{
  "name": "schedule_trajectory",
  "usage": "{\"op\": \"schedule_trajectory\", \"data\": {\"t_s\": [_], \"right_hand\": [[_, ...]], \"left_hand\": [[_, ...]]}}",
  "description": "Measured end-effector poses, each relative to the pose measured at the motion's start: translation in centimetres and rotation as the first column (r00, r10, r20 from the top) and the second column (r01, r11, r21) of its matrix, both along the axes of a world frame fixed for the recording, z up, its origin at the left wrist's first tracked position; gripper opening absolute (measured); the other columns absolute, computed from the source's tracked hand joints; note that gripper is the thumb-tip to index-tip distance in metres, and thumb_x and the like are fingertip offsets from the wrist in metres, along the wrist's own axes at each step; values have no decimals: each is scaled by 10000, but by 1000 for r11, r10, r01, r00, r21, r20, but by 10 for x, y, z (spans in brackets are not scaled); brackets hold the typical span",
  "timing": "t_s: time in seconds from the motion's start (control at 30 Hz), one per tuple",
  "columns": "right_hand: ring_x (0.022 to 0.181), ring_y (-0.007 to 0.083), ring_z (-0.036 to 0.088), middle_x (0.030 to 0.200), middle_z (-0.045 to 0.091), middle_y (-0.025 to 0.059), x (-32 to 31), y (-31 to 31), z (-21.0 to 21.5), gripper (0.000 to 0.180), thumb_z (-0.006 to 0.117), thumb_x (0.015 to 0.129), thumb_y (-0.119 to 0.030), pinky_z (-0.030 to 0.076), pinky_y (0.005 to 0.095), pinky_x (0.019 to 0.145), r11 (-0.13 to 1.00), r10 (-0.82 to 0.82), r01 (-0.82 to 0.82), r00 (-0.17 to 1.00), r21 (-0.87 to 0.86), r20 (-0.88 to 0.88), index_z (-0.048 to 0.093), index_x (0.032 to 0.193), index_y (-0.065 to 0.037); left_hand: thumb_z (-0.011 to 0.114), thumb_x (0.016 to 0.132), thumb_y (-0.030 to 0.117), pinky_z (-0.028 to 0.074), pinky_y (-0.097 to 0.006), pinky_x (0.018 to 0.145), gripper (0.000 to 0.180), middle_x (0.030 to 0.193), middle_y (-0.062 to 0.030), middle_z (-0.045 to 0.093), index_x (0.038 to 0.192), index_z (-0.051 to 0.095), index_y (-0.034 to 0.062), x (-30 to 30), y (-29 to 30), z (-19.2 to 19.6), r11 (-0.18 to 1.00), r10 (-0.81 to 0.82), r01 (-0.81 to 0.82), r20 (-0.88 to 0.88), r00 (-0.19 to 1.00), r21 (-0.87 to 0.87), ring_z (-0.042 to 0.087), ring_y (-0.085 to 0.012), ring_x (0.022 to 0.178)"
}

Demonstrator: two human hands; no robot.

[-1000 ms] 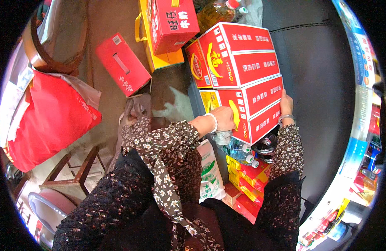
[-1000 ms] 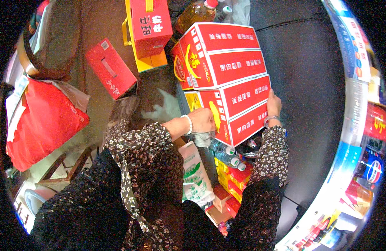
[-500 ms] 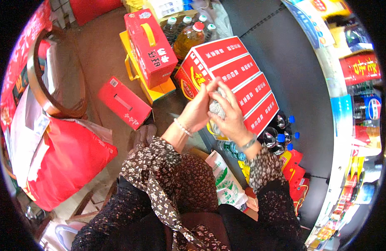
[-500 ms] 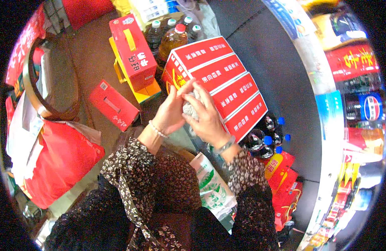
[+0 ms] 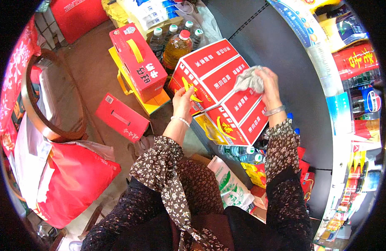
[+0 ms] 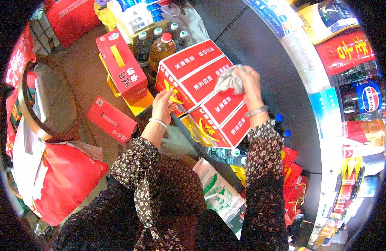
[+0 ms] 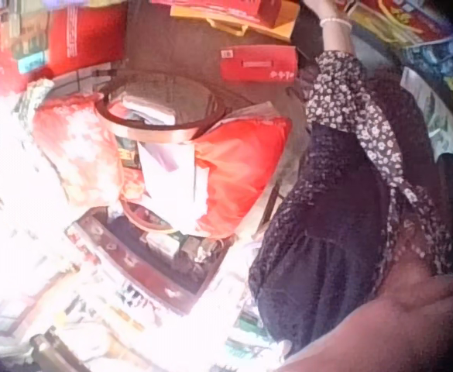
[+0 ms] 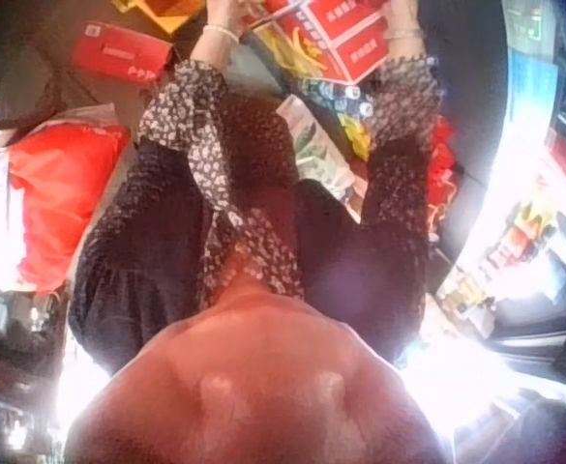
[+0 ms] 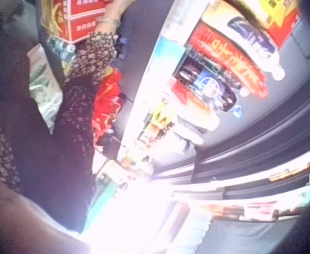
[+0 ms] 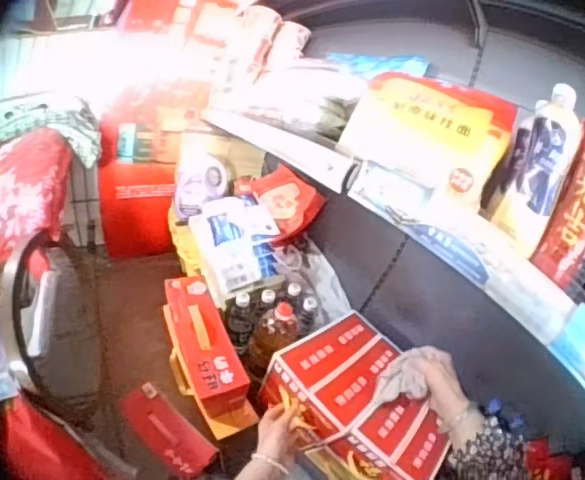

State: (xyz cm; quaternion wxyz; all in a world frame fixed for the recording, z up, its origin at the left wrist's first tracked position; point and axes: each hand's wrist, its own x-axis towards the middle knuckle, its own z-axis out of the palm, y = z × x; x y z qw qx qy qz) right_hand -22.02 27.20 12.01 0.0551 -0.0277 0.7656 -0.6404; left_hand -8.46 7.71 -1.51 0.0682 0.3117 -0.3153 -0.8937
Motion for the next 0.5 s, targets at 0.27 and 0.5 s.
{"op": "schedule_trajectory", "data": {"t_s": [0.27, 0.5], "right_hand": [[679, 146, 610, 802, 652, 68, -55, -5, -4, 145, 633, 764, -92, 470, 266, 604, 1000, -3, 2, 999, -9, -52, 633, 882, -7], [662, 162, 611, 758, 668, 80, -100, 29, -22, 126, 637, 714, -89, 461, 287, 609, 950, 77, -51, 994, 308, -72, 686, 783, 4]], "left_hand": [[702, 823, 334, 419, -295, 649, 273, 707, 30, 485, 823, 508, 142, -7, -4, -1, 989, -59, 59, -4, 998, 136, 501, -98, 643], [681, 831, 390, 410, -232, 548, 281, 633, 72, 472, 835, 510, 167, 7, -6, -2, 1000, 4, -7, 91, 996, 28, 459, -62, 538]]}}
